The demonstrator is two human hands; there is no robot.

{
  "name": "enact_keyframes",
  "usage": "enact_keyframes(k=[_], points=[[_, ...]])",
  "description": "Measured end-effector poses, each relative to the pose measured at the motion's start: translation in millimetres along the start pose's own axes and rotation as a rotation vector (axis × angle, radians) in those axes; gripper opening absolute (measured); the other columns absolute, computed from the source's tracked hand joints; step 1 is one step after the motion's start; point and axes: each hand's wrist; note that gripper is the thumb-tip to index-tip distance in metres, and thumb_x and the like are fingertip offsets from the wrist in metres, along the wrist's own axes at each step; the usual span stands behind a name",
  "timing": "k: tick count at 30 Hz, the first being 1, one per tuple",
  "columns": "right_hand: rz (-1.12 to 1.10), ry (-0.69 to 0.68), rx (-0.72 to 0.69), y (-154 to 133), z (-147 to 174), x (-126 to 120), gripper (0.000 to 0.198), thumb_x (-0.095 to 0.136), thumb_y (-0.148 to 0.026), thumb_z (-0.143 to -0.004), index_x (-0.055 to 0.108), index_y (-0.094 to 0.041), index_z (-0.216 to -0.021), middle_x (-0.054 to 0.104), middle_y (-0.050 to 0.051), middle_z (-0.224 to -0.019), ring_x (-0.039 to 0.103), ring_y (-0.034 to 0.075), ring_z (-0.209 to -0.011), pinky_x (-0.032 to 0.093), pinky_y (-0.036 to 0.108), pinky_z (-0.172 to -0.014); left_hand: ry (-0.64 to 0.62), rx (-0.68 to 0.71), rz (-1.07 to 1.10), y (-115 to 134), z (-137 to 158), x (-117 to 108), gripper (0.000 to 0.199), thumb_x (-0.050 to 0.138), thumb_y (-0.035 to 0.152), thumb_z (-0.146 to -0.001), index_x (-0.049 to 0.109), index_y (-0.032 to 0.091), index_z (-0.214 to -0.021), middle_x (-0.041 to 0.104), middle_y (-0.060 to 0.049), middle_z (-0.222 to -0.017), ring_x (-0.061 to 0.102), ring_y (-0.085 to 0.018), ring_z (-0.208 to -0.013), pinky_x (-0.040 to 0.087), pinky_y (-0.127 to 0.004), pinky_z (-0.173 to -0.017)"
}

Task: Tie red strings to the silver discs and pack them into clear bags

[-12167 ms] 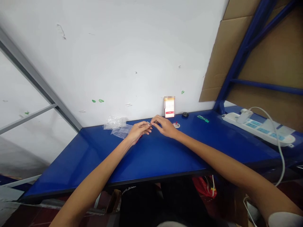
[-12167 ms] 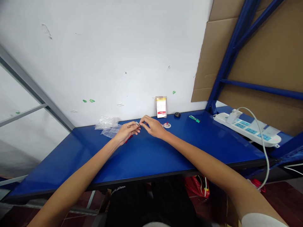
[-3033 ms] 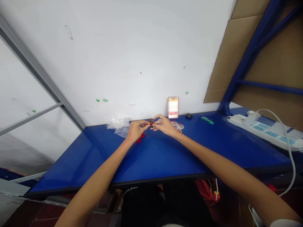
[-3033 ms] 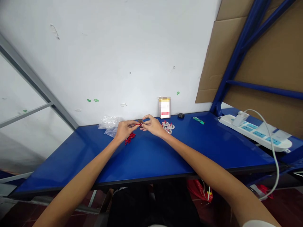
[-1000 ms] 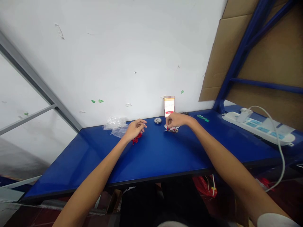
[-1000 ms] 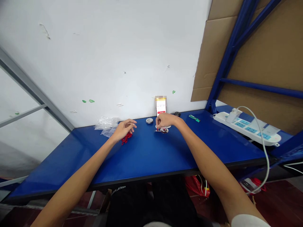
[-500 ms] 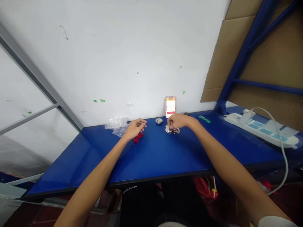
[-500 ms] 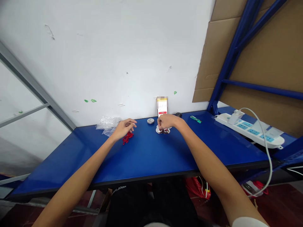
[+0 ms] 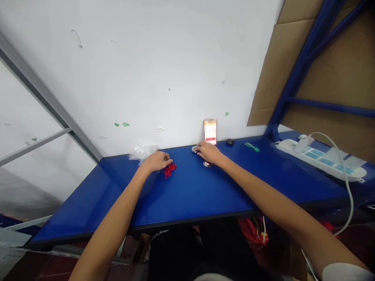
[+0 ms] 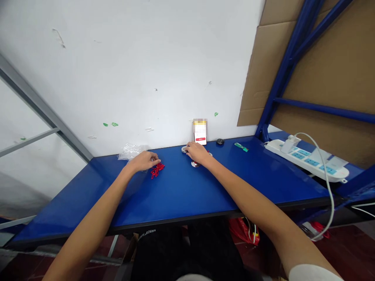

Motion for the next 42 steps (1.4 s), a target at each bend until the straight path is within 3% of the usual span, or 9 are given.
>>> enact_keyframes(k=[7, 14, 17, 20, 23, 25, 31, 36, 42], points=[[-0.099, 0.146, -0.028, 5, -3, -7, 0.020, 0.063, -0.021, -0.104, 0.083, -0.019, -0.101, 0.074, 0.012, -0.107, 0.066, 0.027, -0.104, 0.050, 0.035, -0.085, 0.074, -0.007, 0.000, -1, -6, 16, 0.013, 0.068, 0.033, -0.087, 0.076, 0.022, -0.085, 0.079, -0.005, -0.085, 0.070, -0.022, -0.074, 0.045, -0.029, -0.067], [-0.234, 0.385, 0.043, 2, 6, -27, 0.027, 0.061, -0.038, -0.107, 0.084, -0.028, -0.116, 0.081, 0.007, -0.106, 0.074, 0.025, -0.096, 0.053, 0.032, -0.077, 0.109, 0.055, 0.016, -1, -8, 17, 0.009, 0.065, 0.020, -0.080, 0.074, 0.022, -0.078, 0.076, -0.004, -0.079, 0.069, -0.021, -0.071, 0.046, -0.030, -0.068], [-0.395, 0.377, 0.070, -1, 8, -26, 0.024, 0.065, -0.038, -0.104, 0.084, -0.032, -0.117, 0.084, 0.002, -0.108, 0.079, 0.026, -0.094, 0.057, 0.034, -0.081, 0.192, 0.045, 0.101, 3, -6, 12, 0.006, 0.067, 0.023, -0.080, 0.072, 0.020, -0.079, 0.078, -0.007, -0.082, 0.071, -0.023, -0.075, 0.049, -0.030, -0.070], [-0.645, 0.321, 0.056, -9, 7, -20, 0.022, 0.071, -0.033, -0.099, 0.084, -0.031, -0.117, 0.083, 0.001, -0.111, 0.081, 0.026, -0.095, 0.063, 0.038, -0.090, 0.253, 0.050, 0.413, 10, -4, 5, 0.009, 0.065, 0.029, -0.088, 0.067, 0.020, -0.089, 0.080, -0.008, -0.089, 0.075, -0.022, -0.080, 0.055, -0.031, -0.073], [-0.955, 0.228, 0.072, -22, 5, -15, 0.032, 0.079, -0.035, -0.090, 0.083, -0.026, -0.121, 0.084, 0.003, -0.108, 0.081, 0.027, -0.098, 0.065, 0.042, -0.098, 0.248, 0.094, 0.735, 20, -3, 4, 0.020, 0.061, 0.039, -0.097, 0.061, 0.019, -0.099, 0.079, -0.008, -0.086, 0.076, -0.020, -0.073, 0.057, -0.030, -0.068], [-1.100, 0.165, 0.101, -32, 4, -14, 0.040, 0.084, -0.039, -0.085, 0.082, -0.024, -0.122, 0.084, 0.005, -0.108, 0.081, 0.029, -0.104, 0.063, 0.045, -0.103, 0.272, 0.150, 0.805, 28, -3, 6, 0.026, 0.063, 0.044, -0.098, 0.062, 0.018, -0.101, 0.077, -0.007, -0.085, 0.074, -0.018, -0.071, 0.057, -0.028, -0.063], [-1.310, 0.053, 0.114, -49, 3, -15, 0.039, 0.083, -0.045, -0.083, 0.083, -0.021, -0.114, 0.083, 0.007, -0.109, 0.080, 0.031, -0.103, 0.069, 0.043, -0.090, 0.321, 0.219, 0.749, 46, -3, 21, 0.029, 0.070, 0.044, -0.096, 0.074, 0.018, -0.106, 0.078, -0.008, -0.090, 0.075, -0.020, -0.081, 0.058, -0.029, -0.069], [-1.395, 0.214, 0.193, -65, 2, -10, 0.032, 0.084, -0.045, -0.082, 0.074, -0.020, -0.101, 0.083, 0.006, -0.099, 0.082, 0.026, -0.091, 0.071, 0.040, -0.079, 0.358, 0.216, 0.667, 50, 0, 27, 0.032, 0.074, 0.047, -0.093, 0.076, 0.020, -0.110, 0.080, -0.006, -0.093, 0.077, -0.022, -0.084, 0.061, -0.032, -0.077], [-1.475, 0.253, 0.220, -77, 1, -17, 0.035, 0.087, -0.039, -0.079, 0.070, -0.022, -0.104, 0.082, 0.006, -0.102, 0.082, 0.026, -0.092, 0.071, 0.044, -0.086, 0.501, 0.172, 0.497, 50, 1, 26, 0.026, 0.069, 0.043, -0.097, 0.081, 0.021, -0.105, 0.080, -0.008, -0.100, 0.074, -0.022, -0.086, 0.060, -0.033, -0.082]])
Point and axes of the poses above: each hand's wrist, its own z-axis away from the middle knuckle, its own x-axis out of the palm, y = z × x
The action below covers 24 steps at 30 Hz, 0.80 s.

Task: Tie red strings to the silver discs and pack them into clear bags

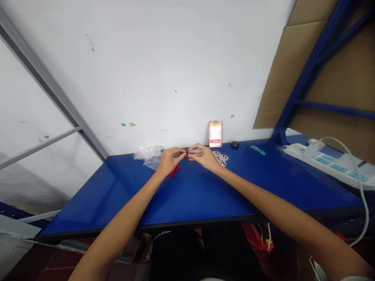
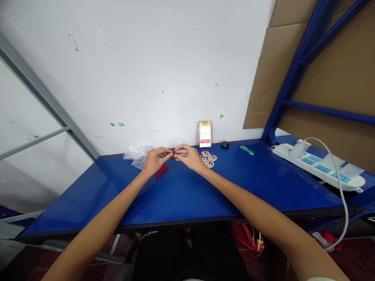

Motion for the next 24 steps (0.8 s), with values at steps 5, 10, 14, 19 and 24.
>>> enact_keyframes(k=[5, 10, 14, 19, 24], points=[[-0.031, -0.013, -0.008, 0, 0, -1, 0.033, 0.085, -0.035, -0.081, 0.072, -0.022, -0.108, 0.082, 0.007, -0.109, 0.081, 0.025, -0.096, 0.068, 0.045, -0.093, 0.050, 0.073, -0.068, -2, -2, -2, 0.019, 0.070, 0.034, -0.094, 0.081, 0.021, -0.100, 0.078, -0.007, -0.099, 0.072, -0.019, -0.082, 0.059, -0.032, -0.081], [0.024, 0.020, -0.048, 6, 1, -1, 0.029, 0.082, -0.037, -0.083, 0.075, -0.021, -0.106, 0.082, 0.007, -0.106, 0.081, 0.025, -0.095, 0.069, 0.041, -0.087, 0.031, 0.049, -0.085, 1, 0, 1, 0.016, 0.070, 0.031, -0.093, 0.081, 0.021, -0.097, 0.079, -0.005, -0.098, 0.072, -0.019, -0.084, 0.058, -0.030, -0.081], [0.095, 0.076, -0.115, 4, 4, 2, 0.027, 0.080, -0.035, -0.084, 0.077, -0.022, -0.108, 0.083, 0.007, -0.105, 0.081, 0.025, -0.100, 0.068, 0.040, -0.090, 0.030, 0.023, -0.082, 6, 2, 5, 0.014, 0.070, 0.029, -0.090, 0.081, 0.020, -0.094, 0.080, -0.004, -0.096, 0.072, -0.019, -0.084, 0.058, -0.031, -0.084], [0.233, 0.059, -0.196, -3, 7, 0, 0.021, 0.077, -0.033, -0.088, 0.081, -0.026, -0.108, 0.083, 0.004, -0.104, 0.081, 0.025, -0.099, 0.065, 0.042, -0.098, 0.034, -0.159, 0.143, 8, 2, 10, 0.018, 0.073, 0.033, -0.087, 0.080, 0.018, -0.092, 0.079, -0.006, -0.086, 0.073, -0.022, -0.079, 0.060, -0.033, -0.073], [0.275, 0.081, -0.257, 1, 8, -2, 0.021, 0.071, -0.033, -0.094, 0.083, -0.028, -0.110, 0.083, 0.004, -0.107, 0.080, 0.026, -0.098, 0.065, 0.043, -0.097, -0.026, -0.342, 0.559, 4, 0, 15, 0.038, 0.086, 0.049, -0.078, 0.079, 0.014, -0.090, 0.078, -0.010, -0.087, 0.072, -0.020, -0.073, 0.058, -0.030, -0.063]])
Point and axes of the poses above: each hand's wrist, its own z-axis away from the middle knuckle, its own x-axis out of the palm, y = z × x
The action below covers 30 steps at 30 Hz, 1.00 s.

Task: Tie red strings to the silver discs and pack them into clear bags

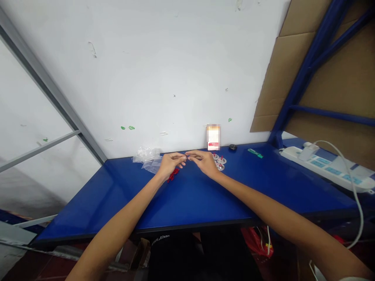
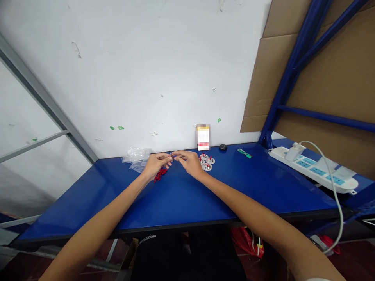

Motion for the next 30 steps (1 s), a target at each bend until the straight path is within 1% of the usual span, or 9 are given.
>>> enact_keyframes(k=[5, 12, 16, 19, 21, 23, 25, 27, 30], points=[[0.033, 0.026, -0.041, 0, 0, 1, 0.019, 0.073, -0.039, -0.095, 0.084, -0.028, -0.106, 0.082, 0.005, -0.110, 0.079, 0.026, -0.098, 0.065, 0.041, -0.093, -0.027, -0.088, 0.124, -7, -2, -3, 0.045, 0.095, 0.048, -0.068, 0.078, 0.014, -0.092, 0.077, -0.009, -0.086, 0.070, -0.016, -0.071, 0.056, -0.027, -0.064], [0.042, -0.025, -0.007, -4, -3, -2, 0.021, 0.071, -0.044, -0.096, 0.080, -0.025, -0.097, 0.080, 0.006, -0.097, 0.078, 0.024, -0.088, 0.064, 0.038, -0.086, -0.097, -0.095, 0.243, -13, -3, -4, 0.043, 0.093, 0.049, -0.072, 0.076, 0.015, -0.093, 0.074, -0.007, -0.091, 0.065, -0.012, -0.071, 0.051, -0.022, -0.060], [0.214, -0.108, -0.118, -4, -5, -5, 0.016, 0.061, -0.034, -0.101, 0.072, -0.023, -0.102, 0.077, 0.006, -0.102, 0.075, 0.020, -0.090, 0.060, 0.034, -0.089, -0.125, -0.122, 0.236, -12, -2, -4, 0.044, 0.092, 0.050, -0.074, 0.076, 0.014, -0.095, 0.072, -0.006, -0.085, 0.066, -0.013, -0.072, 0.052, -0.023, -0.062], [0.356, -0.164, -0.177, -7, -8, -12, 0.009, 0.059, -0.026, -0.100, 0.067, -0.022, -0.103, 0.075, 0.005, -0.103, 0.072, 0.019, -0.093, 0.056, 0.031, -0.088, -0.176, -0.116, 0.213, -6, 0, -4, 0.043, 0.090, 0.047, -0.077, 0.076, 0.016, -0.103, 0.075, -0.009, -0.099, 0.071, -0.015, -0.082, 0.056, -0.025, -0.069], [0.484, -0.172, -0.167, -9, -12, -20, 0.007, 0.061, -0.025, -0.099, 0.066, -0.022, -0.102, 0.074, 0.005, -0.104, 0.071, 0.019, -0.092, 0.054, 0.030, -0.085, -0.182, -0.079, 0.165, -1, 1, -6, 0.043, 0.085, 0.048, -0.083, 0.075, 0.018, -0.113, 0.075, -0.011, -0.116, 0.072, -0.018, -0.093, 0.059, -0.028, -0.077], [0.611, -0.196, -0.129, -10, -18, -31, 0.005, 0.064, -0.024, -0.097, 0.067, -0.022, -0.101, 0.075, 0.006, -0.104, 0.070, 0.019, -0.090, 0.051, 0.028, -0.079, -0.154, -0.020, 0.060, 2, 1, -8, 0.041, 0.076, 0.050, -0.090, 0.074, 0.020, -0.118, 0.074, -0.011, -0.121, 0.072, -0.020, -0.100, 0.061, -0.030, -0.081], [0.649, -0.273, -0.050, -7, -24, -43, 0.004, 0.068, -0.023, -0.095, 0.068, -0.021, -0.098, 0.076, 0.005, -0.098, 0.070, 0.018, -0.084, 0.050, 0.027, -0.073, -0.101, 0.038, -0.104, 2, -1, -11, 0.038, 0.070, 0.050, -0.094, 0.073, 0.020, -0.117, 0.075, -0.011, -0.117, 0.071, -0.021, -0.100, 0.061, -0.031, -0.080], [0.590, -0.354, 0.050, -2, -30, -57, 0.003, 0.070, -0.022, -0.092, 0.069, -0.020, -0.094, 0.077, 0.003, -0.090, 0.071, 0.017, -0.079, 0.050, 0.025, -0.070, -0.042, 0.075, -0.267, 0, -4, -15, 0.035, 0.069, 0.049, -0.094, 0.072, 0.020, -0.114, 0.075, -0.009, -0.108, 0.071, -0.021, -0.095, 0.061, -0.031, -0.077], [0.525, -0.370, 0.133, 3, -38, -77, 0.003, 0.070, -0.021, -0.089, 0.072, -0.019, -0.091, 0.078, 0.003, -0.087, 0.072, 0.017, -0.078, 0.052, 0.024, -0.069, 0.012, 0.085, -0.398, -4, -7, -18, 0.032, 0.067, 0.046, -0.094, 0.071, 0.020, -0.113, 0.075, -0.008, -0.101, 0.070, -0.019, -0.086, 0.061, -0.031, -0.074]])
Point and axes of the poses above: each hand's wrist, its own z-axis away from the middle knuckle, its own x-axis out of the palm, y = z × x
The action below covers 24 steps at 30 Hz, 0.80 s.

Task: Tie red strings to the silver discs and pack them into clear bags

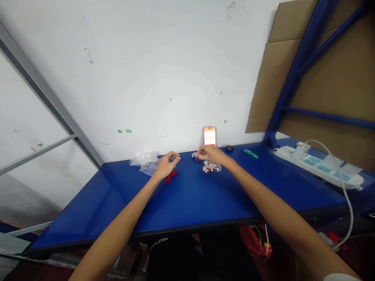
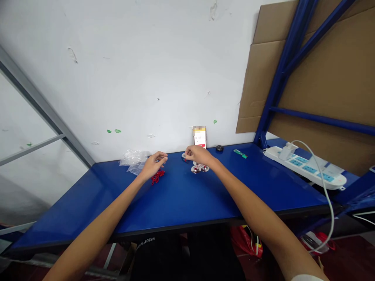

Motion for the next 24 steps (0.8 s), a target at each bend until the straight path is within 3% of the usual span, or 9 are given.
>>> enact_keyframes(k=[6, 10, 16, 20, 22, 24], points=[[-0.015, -0.050, 0.040, 16, 1, -17, 0.007, 0.070, -0.020, -0.086, 0.075, -0.018, -0.090, 0.079, 0.004, -0.084, 0.073, 0.018, -0.077, 0.052, 0.024, -0.067, -0.004, -0.007, -0.037, -3, -2, -1, 0.029, 0.065, 0.042, -0.094, 0.071, 0.020, -0.112, 0.074, -0.008, -0.103, 0.070, -0.019, -0.087, 0.061, -0.030, -0.070], [0.086, -0.176, 0.071, 23, 3, -15, 0.006, 0.071, -0.018, -0.083, 0.075, -0.019, -0.088, 0.080, 0.003, -0.085, 0.073, 0.018, -0.075, 0.049, 0.023, -0.063, -0.023, 0.021, -0.087, -7, -3, -2, 0.029, 0.064, 0.041, -0.094, 0.071, 0.020, -0.112, 0.075, -0.007, -0.102, 0.071, -0.019, -0.084, 0.060, -0.031, -0.072], [0.199, -0.292, 0.123, 14, 7, -17, 0.008, 0.074, -0.022, -0.082, 0.074, -0.019, -0.089, 0.079, 0.002, -0.084, 0.070, 0.017, -0.072, 0.043, 0.023, -0.059, -0.036, 0.061, -0.170, -6, -4, -5, 0.028, 0.061, 0.042, -0.095, 0.073, 0.020, -0.109, 0.077, -0.007, -0.101, 0.072, -0.021, -0.088, 0.058, -0.031, -0.077], [0.289, -0.144, 0.068, 5, 8, -12, 0.019, 0.068, -0.035, -0.094, 0.075, -0.019, -0.104, 0.076, 0.004, -0.091, 0.068, 0.018, -0.076, 0.042, 0.025, -0.063, -0.062, 0.109, -0.427, -2, -6, -23, 0.025, 0.057, 0.035, -0.095, 0.075, 0.020, -0.103, 0.078, -0.007, -0.094, 0.072, -0.023, -0.085, 0.056, -0.033, -0.079], [0.365, -0.016, -0.009, 4, 7, -2, 0.026, 0.063, -0.036, -0.100, 0.074, -0.018, -0.115, 0.075, 0.008, -0.103, 0.069, 0.021, -0.089, 0.046, 0.027, -0.070, -0.127, 0.117, -0.628, -2, -7, -36, 0.023, 0.057, 0.029, -0.092, 0.078, 0.020, -0.096, 0.078, -0.008, -0.090, 0.072, -0.025, -0.082, 0.054, -0.034, -0.077], [0.450, 0.058, -0.081, 7, 4, 13, 0.032, 0.063, -0.034, -0.102, 0.070, -0.016, -0.128, 0.071, 0.014, -0.119, 0.067, 0.025, -0.105, 0.049, 0.029, -0.082, -0.247, 0.111, -0.699, -6, -8, -48, 0.024, 0.057, 0.023, -0.088, 0.080, 0.021, -0.095, 0.080, -0.008, -0.093, 0.073, -0.025, -0.085, 0.052, -0.032, -0.077]])
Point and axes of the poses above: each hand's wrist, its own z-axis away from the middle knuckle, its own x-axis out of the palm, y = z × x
